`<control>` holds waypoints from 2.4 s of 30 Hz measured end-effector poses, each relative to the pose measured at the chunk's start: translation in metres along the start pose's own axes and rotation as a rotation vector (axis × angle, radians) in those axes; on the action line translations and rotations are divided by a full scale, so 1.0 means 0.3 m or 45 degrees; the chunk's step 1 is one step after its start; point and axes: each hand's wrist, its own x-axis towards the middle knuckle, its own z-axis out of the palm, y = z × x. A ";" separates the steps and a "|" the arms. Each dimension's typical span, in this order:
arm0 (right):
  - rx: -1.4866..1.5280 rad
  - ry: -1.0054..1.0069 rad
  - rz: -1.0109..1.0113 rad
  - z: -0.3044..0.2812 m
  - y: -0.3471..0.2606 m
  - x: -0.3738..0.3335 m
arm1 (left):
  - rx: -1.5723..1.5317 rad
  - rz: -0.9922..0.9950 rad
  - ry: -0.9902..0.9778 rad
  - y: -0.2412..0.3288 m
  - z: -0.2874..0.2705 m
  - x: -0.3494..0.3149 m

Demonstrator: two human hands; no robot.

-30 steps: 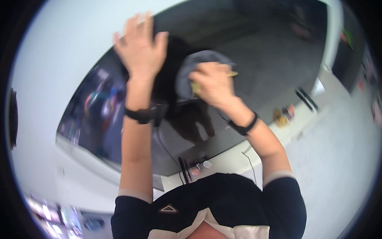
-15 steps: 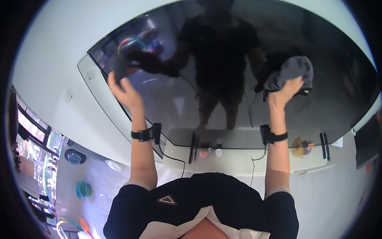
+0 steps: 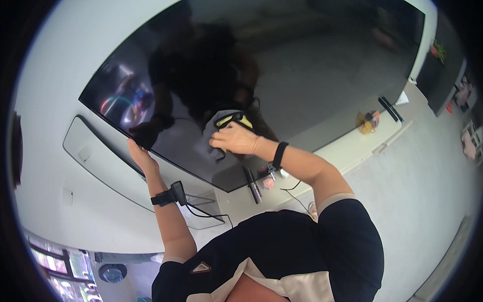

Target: The person wipes a large flat-screen TV with a cloth, then cleans the white TV stand and surrounding surfaces. The person uses a gray and yellow cloth to wipe the screen and the stand, moving items like a remote and papers as needed.

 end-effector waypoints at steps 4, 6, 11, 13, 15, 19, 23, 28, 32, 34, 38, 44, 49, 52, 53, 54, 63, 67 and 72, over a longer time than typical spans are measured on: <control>-0.204 0.166 0.530 -0.139 0.136 -0.079 | -0.094 -0.154 -0.099 -0.056 -0.026 0.031; -0.036 0.940 0.774 -0.238 0.229 -0.051 | -0.244 -0.259 -0.082 -0.079 -0.027 0.026; -0.045 1.398 0.969 -0.276 0.213 0.237 | -0.315 -0.133 -0.268 -0.067 -0.018 -0.003; 0.031 1.247 0.750 -0.207 0.111 0.397 | -0.324 -0.162 -0.283 -0.046 -0.018 -0.010; 0.019 0.819 0.593 -0.096 -0.032 0.504 | -0.312 -0.234 -0.263 -0.028 -0.020 -0.014; 0.092 -0.014 -0.019 0.169 -0.281 0.432 | -0.342 -0.338 -0.404 -0.008 -0.041 0.001; 0.218 -0.537 -0.369 0.337 -0.308 0.157 | -0.220 -0.289 -0.399 -0.009 -0.049 0.004; -0.089 -0.543 -0.371 0.161 -0.165 0.157 | -0.192 -0.299 -0.414 -0.016 -0.055 -0.004; -0.285 0.105 -0.234 -0.174 -0.065 0.540 | -0.166 -0.288 -0.416 -0.009 -0.055 -0.006; -0.357 0.392 -0.204 -0.320 -0.043 0.742 | -0.216 -0.221 -0.424 -0.002 -0.049 -0.011; -0.425 0.662 -0.284 -0.418 -0.076 1.014 | -0.220 -0.206 -0.421 0.007 -0.052 -0.024; -0.287 0.227 -0.291 -0.256 -0.153 0.972 | -0.507 -0.429 -0.328 -0.060 -0.039 -0.021; 0.122 -0.381 -0.383 -0.091 -0.221 0.882 | -0.676 -0.538 -0.364 -0.147 -0.095 -0.040; 0.022 -0.235 -0.572 -0.072 -0.237 0.876 | -0.500 -0.659 -0.251 -0.120 -0.220 -0.054; -0.018 -0.275 -0.592 -0.079 -0.241 0.882 | -0.318 -0.579 -0.018 -0.089 -0.264 -0.056; 0.019 -0.324 -0.614 -0.092 -0.242 0.893 | -0.210 -0.389 0.138 -0.048 -0.300 -0.045; 0.542 0.157 -0.400 -0.261 -0.266 1.038 | -0.628 0.097 -0.415 0.356 -0.119 0.041; 0.782 -0.044 -0.255 -0.363 -0.231 1.038 | -0.682 -0.002 -0.458 0.352 -0.036 0.098; 0.783 0.053 -0.366 -0.543 -0.157 1.013 | 0.037 0.454 -0.243 0.273 0.025 0.210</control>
